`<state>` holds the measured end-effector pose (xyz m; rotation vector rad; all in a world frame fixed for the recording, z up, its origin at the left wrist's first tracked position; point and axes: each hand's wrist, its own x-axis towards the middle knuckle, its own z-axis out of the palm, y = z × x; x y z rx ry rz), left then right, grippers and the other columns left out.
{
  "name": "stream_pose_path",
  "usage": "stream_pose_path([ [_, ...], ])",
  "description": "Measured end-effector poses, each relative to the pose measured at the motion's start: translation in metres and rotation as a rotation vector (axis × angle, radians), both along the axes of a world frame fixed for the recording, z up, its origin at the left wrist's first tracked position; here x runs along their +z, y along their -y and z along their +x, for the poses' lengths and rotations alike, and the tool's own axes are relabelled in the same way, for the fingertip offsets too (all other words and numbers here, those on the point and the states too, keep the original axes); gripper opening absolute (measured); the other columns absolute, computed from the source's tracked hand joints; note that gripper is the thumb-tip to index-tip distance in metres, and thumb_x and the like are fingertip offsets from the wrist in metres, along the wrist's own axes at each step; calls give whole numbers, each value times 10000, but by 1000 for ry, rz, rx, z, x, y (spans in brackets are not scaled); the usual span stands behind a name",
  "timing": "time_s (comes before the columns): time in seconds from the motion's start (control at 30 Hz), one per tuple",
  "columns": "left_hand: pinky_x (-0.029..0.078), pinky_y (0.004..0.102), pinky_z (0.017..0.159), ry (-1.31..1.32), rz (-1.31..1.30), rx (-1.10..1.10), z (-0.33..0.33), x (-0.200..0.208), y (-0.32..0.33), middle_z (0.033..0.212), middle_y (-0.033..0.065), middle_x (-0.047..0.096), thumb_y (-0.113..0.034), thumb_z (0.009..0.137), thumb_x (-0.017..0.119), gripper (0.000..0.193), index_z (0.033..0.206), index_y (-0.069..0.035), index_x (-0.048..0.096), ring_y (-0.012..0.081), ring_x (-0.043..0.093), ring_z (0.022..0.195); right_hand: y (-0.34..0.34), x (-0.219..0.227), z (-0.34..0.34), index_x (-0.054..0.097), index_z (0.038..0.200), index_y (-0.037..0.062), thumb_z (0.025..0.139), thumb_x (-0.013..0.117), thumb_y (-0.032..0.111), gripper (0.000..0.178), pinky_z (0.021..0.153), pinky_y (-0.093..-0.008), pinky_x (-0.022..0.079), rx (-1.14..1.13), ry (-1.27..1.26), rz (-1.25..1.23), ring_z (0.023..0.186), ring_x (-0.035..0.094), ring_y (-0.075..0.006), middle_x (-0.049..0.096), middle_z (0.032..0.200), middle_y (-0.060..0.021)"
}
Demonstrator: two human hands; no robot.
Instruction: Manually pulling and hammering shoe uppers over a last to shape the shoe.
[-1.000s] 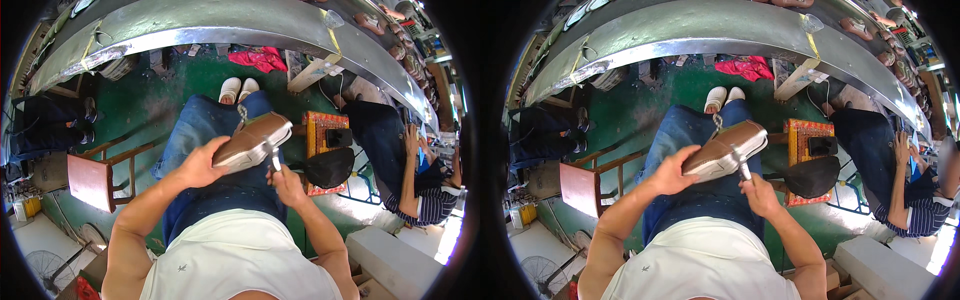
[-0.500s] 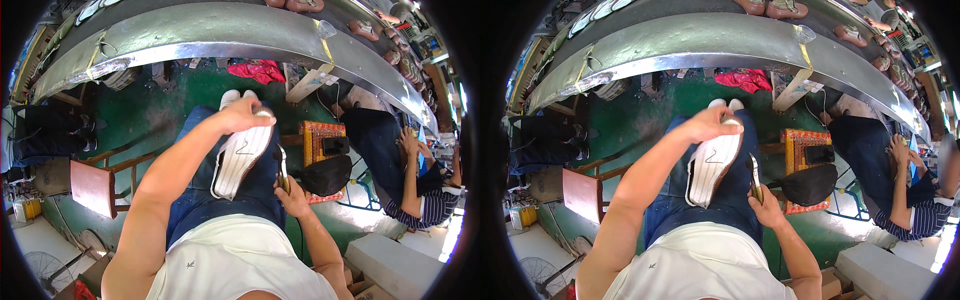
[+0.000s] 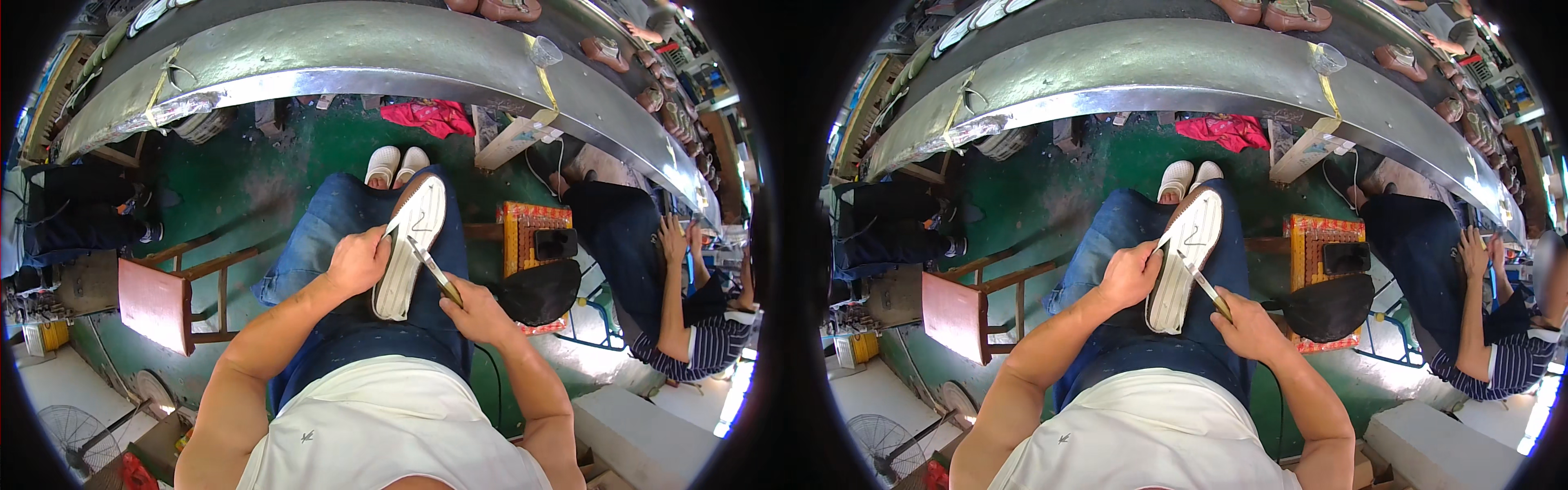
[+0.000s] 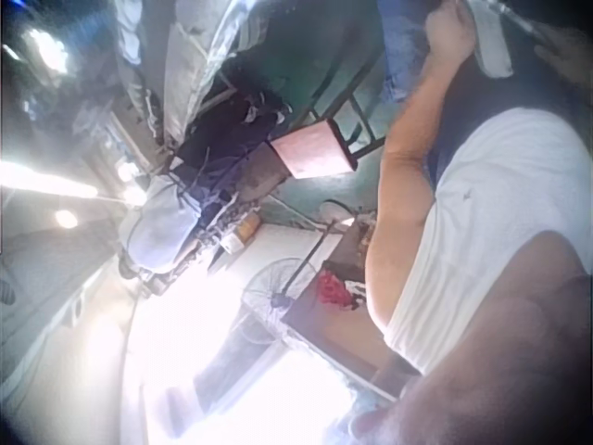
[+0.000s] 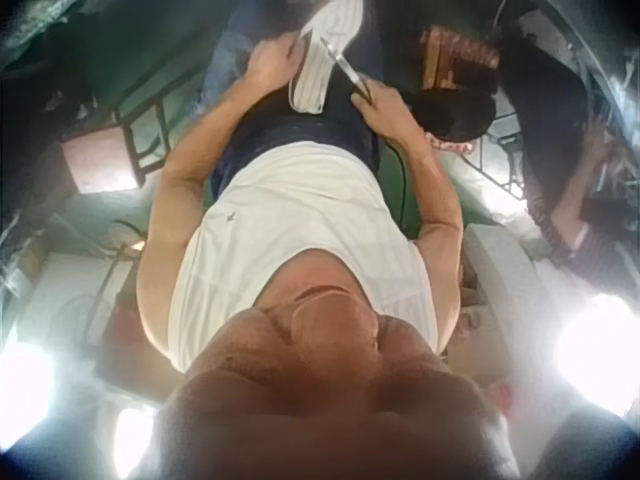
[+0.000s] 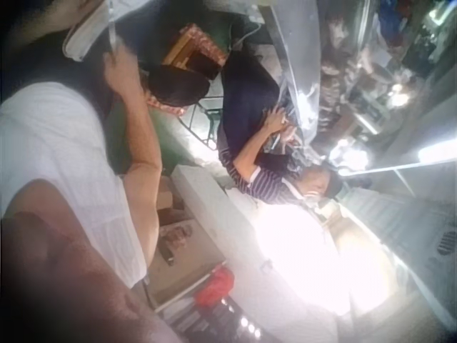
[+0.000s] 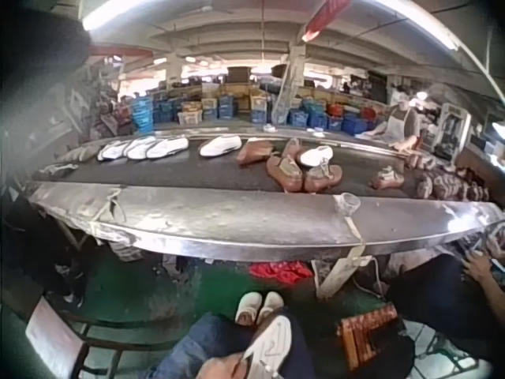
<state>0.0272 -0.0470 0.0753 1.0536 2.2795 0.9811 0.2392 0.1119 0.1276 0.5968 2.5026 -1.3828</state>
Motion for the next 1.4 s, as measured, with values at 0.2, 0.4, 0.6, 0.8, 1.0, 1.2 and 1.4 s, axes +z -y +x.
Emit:
stream_pose_path([
  [0.2, 553, 506, 683, -119, 103, -33, 6, -3, 1, 797, 232, 692, -164, 965, 576, 226, 1105, -27, 689, 416, 694, 750, -12, 14, -25, 559, 1274, -27, 954, 605, 157, 372, 870, -478, 508, 49, 94, -89, 985, 636, -465, 663, 1004, -262],
  [0.4, 539, 519, 664, -139, 60, -113, 4, 0, -5, 769, 230, 676, -176, 971, 568, 188, 1024, -33, 677, 425, 677, 732, 2, -14, -26, 576, 1232, -11, 957, 614, 153, 322, 827, -474, 526, 55, -150, 308, 939, 656, -428, 660, 1027, -242],
  [0.6, 540, 527, 651, -136, 99, -99, -1, -5, 1, 752, 214, 680, -182, 962, 569, 174, 923, -24, 631, 415, 676, 692, -12, 0, -24, 559, 1249, -63, 949, 633, 168, 386, 867, -473, 523, 116, -64, 137, 999, 653, -429, 659, 1077, -240],
  [0.8, 547, 476, 619, -256, 198, -174, 12, 13, -6, 780, 176, 697, -201, 962, 593, 199, 970, -7, 638, 378, 688, 689, -44, 48, -47, 604, 1056, 2, 954, 647, 214, 240, 578, -336, 537, 34, 429, -362, 718, 679, -167, 695, 860, -104],
  [1.0, 519, 445, 928, 312, 242, 172, -4, -35, -21, 1078, 237, 704, -368, 1089, 412, 445, 1221, -1, 627, 396, 670, 1058, -55, 64, -87, 610, 1043, -15, 988, 610, 238, 259, 764, -444, 527, 356, 496, 126, 844, 687, -341, 698, 944, -185],
  [1.2, 430, 354, 1097, 1365, 553, 160, 5, -47, -9, 1388, 67, 571, -477, 1100, 372, 568, 1519, -95, 421, 175, 541, 1267, -27, 14, -78, 566, 918, -3, 962, 631, 249, 264, 738, -543, 489, 294, 172, 193, 835, 634, -490, 649, 818, -262],
  [1.4, 397, 350, 1117, 1252, 536, 157, -5, -45, -18, 1443, 62, 531, -410, 1000, 654, 752, 1581, -70, 318, 169, 512, 1287, 39, -52, -45, 609, 1142, 4, 963, 628, 263, 315, 819, -514, 518, -211, 27, -67, 932, 656, -476, 678, 940, -276],
])
